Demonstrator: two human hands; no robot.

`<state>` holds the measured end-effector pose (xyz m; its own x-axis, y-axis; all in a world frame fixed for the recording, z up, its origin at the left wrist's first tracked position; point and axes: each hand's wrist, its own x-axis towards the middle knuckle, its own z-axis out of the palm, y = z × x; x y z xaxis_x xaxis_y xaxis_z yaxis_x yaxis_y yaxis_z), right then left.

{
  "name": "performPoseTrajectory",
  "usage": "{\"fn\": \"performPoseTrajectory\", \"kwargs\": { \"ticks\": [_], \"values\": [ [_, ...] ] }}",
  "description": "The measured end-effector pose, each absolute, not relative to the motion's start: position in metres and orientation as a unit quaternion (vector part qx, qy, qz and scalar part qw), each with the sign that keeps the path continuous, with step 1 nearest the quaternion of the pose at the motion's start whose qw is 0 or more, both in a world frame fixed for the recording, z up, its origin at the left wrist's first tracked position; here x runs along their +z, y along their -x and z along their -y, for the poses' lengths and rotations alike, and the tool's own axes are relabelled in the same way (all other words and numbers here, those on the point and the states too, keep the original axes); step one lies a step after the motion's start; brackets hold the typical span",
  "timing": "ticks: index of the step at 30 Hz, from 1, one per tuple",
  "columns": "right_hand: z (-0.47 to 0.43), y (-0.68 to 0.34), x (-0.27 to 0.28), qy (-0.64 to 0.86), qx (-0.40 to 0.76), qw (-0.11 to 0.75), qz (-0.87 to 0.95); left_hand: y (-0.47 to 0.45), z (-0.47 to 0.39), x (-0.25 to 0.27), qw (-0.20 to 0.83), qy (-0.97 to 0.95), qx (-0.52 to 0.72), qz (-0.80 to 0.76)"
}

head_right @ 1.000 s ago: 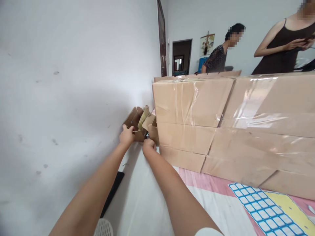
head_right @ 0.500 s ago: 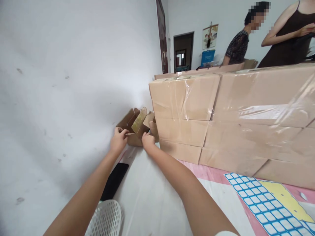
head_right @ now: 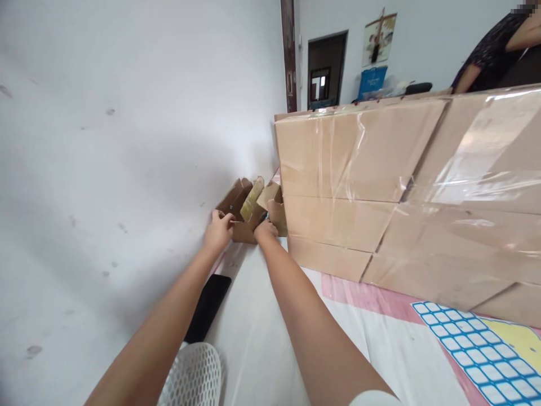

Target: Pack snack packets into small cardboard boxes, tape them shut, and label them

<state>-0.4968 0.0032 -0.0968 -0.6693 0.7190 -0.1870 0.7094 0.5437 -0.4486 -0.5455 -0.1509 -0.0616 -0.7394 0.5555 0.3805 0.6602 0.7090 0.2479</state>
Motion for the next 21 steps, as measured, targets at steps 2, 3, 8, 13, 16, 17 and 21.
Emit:
{"fn": "performPoseTrajectory", "kwargs": {
  "ticks": [2, 3, 8, 13, 16, 17, 21],
  "values": [
    [-0.005, 0.499, -0.094, 0.438, 0.274, 0.001, 0.857, 0.545, 0.15, -0.064, 0.14, 0.331, -0.2, 0.912],
    [-0.005, 0.498, -0.092, 0.443, 0.284, 0.002, 0.851, 0.544, 0.15, -0.065, 0.14, 0.332, -0.207, 0.909],
    [0.002, 0.469, -0.09, 0.431, 0.322, 0.041, 0.842, 0.527, 0.152, -0.067, 0.159, 0.321, -0.261, 0.896],
    [0.017, 0.426, -0.095, 0.395, 0.38, 0.076, 0.833, 0.489, 0.162, -0.069, 0.2, 0.261, -0.336, 0.883],
    [0.029, 0.404, -0.089, 0.38, 0.432, 0.081, 0.814, 0.458, 0.172, -0.07, 0.221, 0.242, -0.378, 0.866],
    [0.034, 0.396, -0.084, 0.373, 0.455, 0.08, 0.805, 0.447, 0.176, -0.069, 0.23, 0.242, -0.391, 0.858],
    [0.058, 0.341, -0.067, 0.315, 0.582, 0.061, 0.747, 0.401, 0.202, -0.058, 0.268, 0.243, -0.442, 0.821]
  ]
}}
